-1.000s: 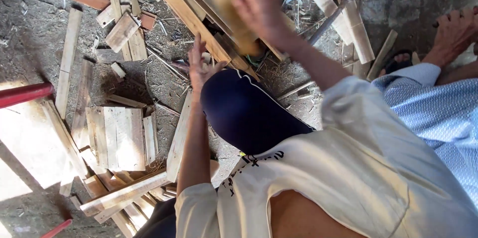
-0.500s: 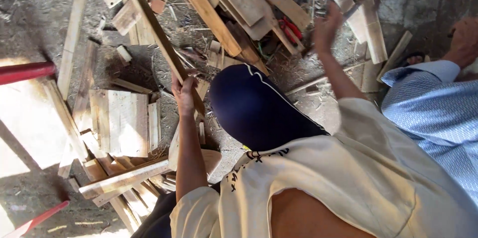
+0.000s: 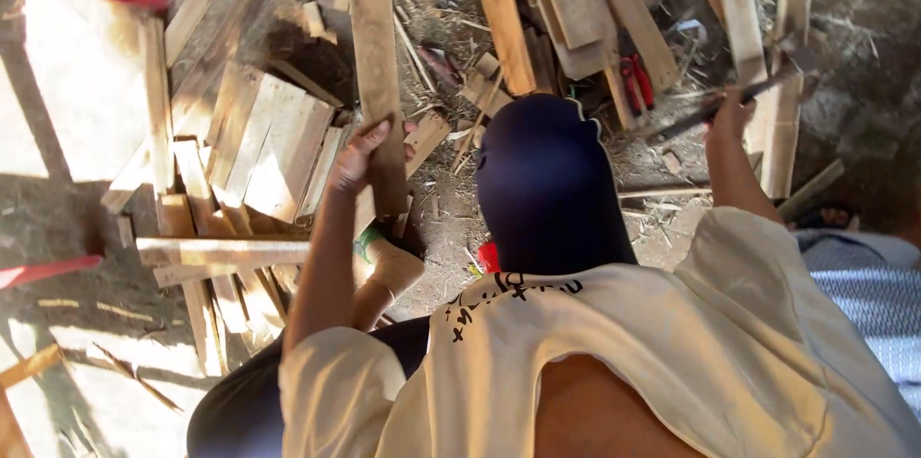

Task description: The person is removing nails from scrap wooden planks using pliers and a hammer to prepare the wood for reuse.

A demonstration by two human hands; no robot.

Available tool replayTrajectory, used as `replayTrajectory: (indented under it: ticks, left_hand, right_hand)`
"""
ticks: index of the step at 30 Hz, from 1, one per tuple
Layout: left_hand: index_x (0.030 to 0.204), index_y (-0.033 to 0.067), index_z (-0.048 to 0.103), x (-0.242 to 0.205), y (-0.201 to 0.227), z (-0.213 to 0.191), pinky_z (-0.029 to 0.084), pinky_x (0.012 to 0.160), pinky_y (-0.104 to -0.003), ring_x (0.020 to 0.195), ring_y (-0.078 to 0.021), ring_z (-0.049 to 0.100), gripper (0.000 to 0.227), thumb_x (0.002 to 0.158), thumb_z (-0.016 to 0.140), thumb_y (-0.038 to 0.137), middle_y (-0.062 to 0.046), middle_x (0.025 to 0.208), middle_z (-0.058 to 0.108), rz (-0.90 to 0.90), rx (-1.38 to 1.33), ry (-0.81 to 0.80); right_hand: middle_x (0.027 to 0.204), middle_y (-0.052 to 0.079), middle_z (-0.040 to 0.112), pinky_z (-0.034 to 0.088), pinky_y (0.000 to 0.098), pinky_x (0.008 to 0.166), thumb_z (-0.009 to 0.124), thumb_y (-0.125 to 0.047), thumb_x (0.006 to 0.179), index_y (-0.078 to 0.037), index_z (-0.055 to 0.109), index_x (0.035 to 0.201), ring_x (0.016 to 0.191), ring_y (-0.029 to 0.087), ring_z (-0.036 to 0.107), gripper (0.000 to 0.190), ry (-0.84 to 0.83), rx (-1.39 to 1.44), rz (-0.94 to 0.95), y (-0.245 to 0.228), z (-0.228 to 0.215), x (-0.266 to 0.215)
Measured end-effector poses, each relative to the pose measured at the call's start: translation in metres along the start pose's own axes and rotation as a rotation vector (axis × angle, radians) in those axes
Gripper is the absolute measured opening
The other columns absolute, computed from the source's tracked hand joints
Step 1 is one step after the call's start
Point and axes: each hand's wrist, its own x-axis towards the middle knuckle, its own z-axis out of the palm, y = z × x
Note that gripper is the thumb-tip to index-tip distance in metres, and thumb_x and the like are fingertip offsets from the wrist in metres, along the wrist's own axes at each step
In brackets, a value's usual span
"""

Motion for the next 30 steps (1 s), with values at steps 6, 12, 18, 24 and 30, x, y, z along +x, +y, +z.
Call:
replayTrajectory:
  ticks: [6, 12, 18, 24, 30]
  left_hand:
    - [0.148, 0.0017, 0.048, -0.064, 0.099, -0.083, 0.06, 0.086, -0.042, 0.093, -0.031, 0.069, 0.054, 0.097, 0.06, 0.014, -0.02, 0.123, 0.068, -0.177, 0.233, 0.011]
    - [0.145, 0.0137, 0.057, -0.156, 0.149, -0.12, 0.05, 0.103, -0.043, 0.109, -0.0283, 0.065, 0.053, 0.094, 0.062, 0.026, -0.012, 0.13, 0.066, -0.325, 0.86, 0.432]
    - [0.132, 0.0157, 0.067, -0.18, 0.074, -0.18, 0.059, 0.084, -0.037, 0.088, -0.0206, 0.068, 0.035, 0.097, 0.066, 0.018, -0.008, 0.103, 0.072, -0.025, 0.823, 0.525]
    - [0.134, 0.0047, 0.062, -0.17, 0.004, -0.203, 0.063, 0.063, -0.031, 0.079, -0.0202, 0.072, 0.04, 0.099, 0.063, 0.024, -0.016, 0.099, 0.074, 0.172, 0.539, 0.481]
    - [0.141, 0.0013, 0.053, -0.153, -0.016, -0.206, 0.06, 0.063, -0.034, 0.068, -0.0235, 0.07, 0.055, 0.1, 0.055, 0.039, -0.017, 0.093, 0.073, 0.007, 0.211, 0.375]
  right_hand:
    - [0.079, -0.003, 0.055, 0.05, 0.0205, 0.05, 0.053, -0.013, 0.098, -0.009, 0.041, 0.12, 0.054, 0.005, 0.053, 0.025, -0.079, -0.074, -0.158, -0.067, -0.006, -0.076]
    - [0.078, -0.002, 0.049, 0.042, 0.0221, 0.053, 0.053, -0.014, 0.108, -0.01, 0.043, 0.115, 0.057, 0.007, 0.047, 0.013, -0.487, -0.377, -0.396, -0.135, 0.054, -0.191]
    - [0.08, 0.009, 0.055, 0.04, 0.0317, 0.058, 0.059, -0.011, 0.106, 0.005, 0.054, 0.124, 0.064, 0.018, 0.049, 0.024, -0.861, -0.699, -0.8, -0.207, 0.181, -0.314]
    - [0.084, 0.013, 0.057, 0.042, 0.0326, 0.049, 0.062, 0.0, 0.102, 0.006, 0.046, 0.13, 0.057, 0.021, 0.054, 0.032, -1.318, -0.855, -0.935, -0.224, 0.309, -0.401]
    - [0.085, 0.012, 0.06, 0.047, 0.0284, 0.038, 0.063, -0.003, 0.101, 0.001, 0.052, 0.126, 0.049, 0.019, 0.055, 0.028, -1.51, -1.209, -1.048, -0.213, 0.417, -0.469]
